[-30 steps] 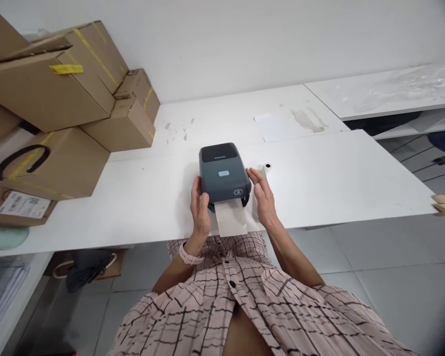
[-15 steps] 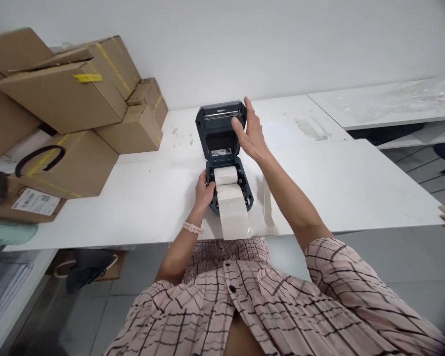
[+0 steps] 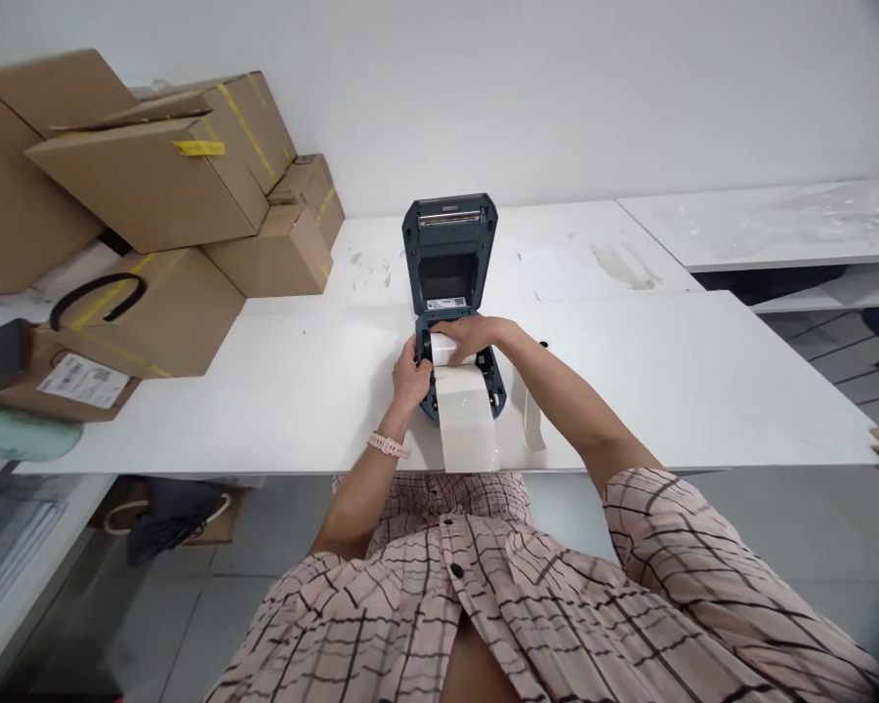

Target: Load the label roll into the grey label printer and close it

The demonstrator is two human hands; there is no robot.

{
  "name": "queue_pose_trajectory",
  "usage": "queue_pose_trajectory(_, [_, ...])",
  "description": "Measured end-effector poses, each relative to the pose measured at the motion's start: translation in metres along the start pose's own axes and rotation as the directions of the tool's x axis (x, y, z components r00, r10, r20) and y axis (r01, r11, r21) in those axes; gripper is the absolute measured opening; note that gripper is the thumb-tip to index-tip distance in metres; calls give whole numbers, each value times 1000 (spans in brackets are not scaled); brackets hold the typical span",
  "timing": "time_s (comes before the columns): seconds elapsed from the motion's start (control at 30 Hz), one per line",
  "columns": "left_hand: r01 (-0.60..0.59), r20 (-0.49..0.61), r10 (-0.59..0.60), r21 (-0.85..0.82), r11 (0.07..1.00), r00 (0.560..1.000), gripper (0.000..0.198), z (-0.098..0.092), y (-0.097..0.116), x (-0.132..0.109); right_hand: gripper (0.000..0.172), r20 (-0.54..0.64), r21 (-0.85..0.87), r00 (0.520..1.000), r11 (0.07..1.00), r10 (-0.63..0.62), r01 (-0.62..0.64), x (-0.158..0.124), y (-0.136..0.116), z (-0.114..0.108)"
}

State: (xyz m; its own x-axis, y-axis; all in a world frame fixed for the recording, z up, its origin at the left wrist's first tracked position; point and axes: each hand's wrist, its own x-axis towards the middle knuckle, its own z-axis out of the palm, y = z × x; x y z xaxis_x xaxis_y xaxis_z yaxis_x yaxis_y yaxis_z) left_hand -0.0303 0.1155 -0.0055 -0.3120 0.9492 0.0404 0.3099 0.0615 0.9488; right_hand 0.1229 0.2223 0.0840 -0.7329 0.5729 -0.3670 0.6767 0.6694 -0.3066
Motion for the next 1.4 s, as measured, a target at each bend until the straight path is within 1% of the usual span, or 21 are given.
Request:
queue_pose_trajectory(0.07, [10,-8,-10,-1,1000,1000,72,1,-2,1,101,-2,11,1000,1000,-19,19,4,2,-2])
queue_pose_trajectory(0.13, [11,-13,-11,-10,1000,1000,72,2,-4,2,102,-15,54,998,997,-56,57,-1,3,-3])
queue_pose_trajectory(0.2, [-4,-13,4,-24,1000,1000,72,2,-6,3,103,-48,135,991,982,-127,133,-17,5,-7])
queue_pose_trajectory(0.23, [-14,-12,14,-30,999,1000,71,2,-7,3,103,-88,181,980,965,-177,191,-28,7,-10])
queue_pose_trajectory(0.27, [-22,-11,22,-35,999,1000,71,2,-7,3,102,-144,221,962,941,-230,258,-41,9,-13])
queue_pose_trajectory(0.33, [-29,-14,29,-37,999,999,70,2,-9,3,101,-277,277,910,881,-309,383,-70,17,-21])
queue_pose_trajectory(0.4, [-25,-16,25,-42,999,1000,70,2,-9,2,101,-393,313,862,835,-320,453,-99,30,-26])
queue_pose_trajectory(0.5, [-19,4,19,-52,998,1000,69,0,-8,0,104,-519,377,829,814,-209,441,-129,59,-26])
queue_pose_trajectory(0.6, [10,26,-9,-58,998,1000,69,-1,-4,-2,105,-590,483,807,793,-19,371,-135,93,-15])
queue_pose_trajectory(0.67, [28,19,-27,-58,998,999,70,-2,-3,-3,107,-602,561,792,759,102,329,-124,114,-4])
queue_pose_trajectory(0.73, [29,13,-28,-58,998,1000,70,-1,-3,-2,110,-604,625,772,719,198,304,-105,132,9])
queue_pose_trajectory(0.8, [21,10,-20,-54,998,1000,70,-1,-4,-1,113,-605,666,749,687,269,291,-82,143,22])
queue_pose_trajectory(0.87, [14,5,-14,-46,999,1000,70,0,-7,0,110,-603,682,733,680,315,269,-61,148,34])
queue_pose_trajectory(0.93, [14,1,-14,-42,999,1000,70,0,-9,1,104,-592,685,731,690,340,234,-46,147,44])
queue_pose_trajectory(1.0, [16,2,-16,-47,999,1000,69,-1,-10,1,101,-568,679,746,711,348,185,-36,143,51])
queue_pose_trajectory(1.07, [14,11,-13,-58,998,1000,69,-1,-10,1,101,-538,671,768,728,347,141,-35,139,54])
queue_pose_trajectory(1.17, [-3,20,5,-83,997,1000,68,-2,-8,-1,106,-490,690,811,711,319,137,-49,141,54])
queue_pose_trajectory(1.23, [-15,20,17,-98,995,1000,68,-1,-8,-1,106,-471,738,832,648,292,190,-69,148,56])
queue_pose_trajectory(1.27, [-18,18,20,-102,995,1000,68,-1,-8,-1,102,-475,763,830,607,293,223,-82,152,60])
queue_pose_trajectory(1.33, [-18,13,19,-103,995,1000,68,-1,-10,-1,87,-501,796,798,540,334,274,-107,160,70])
queue_pose_trajectory(1.4, [-8,0,8,-98,995,1000,68,0,-11,0,72,-502,815,779,506,375,281,-126,163,85])
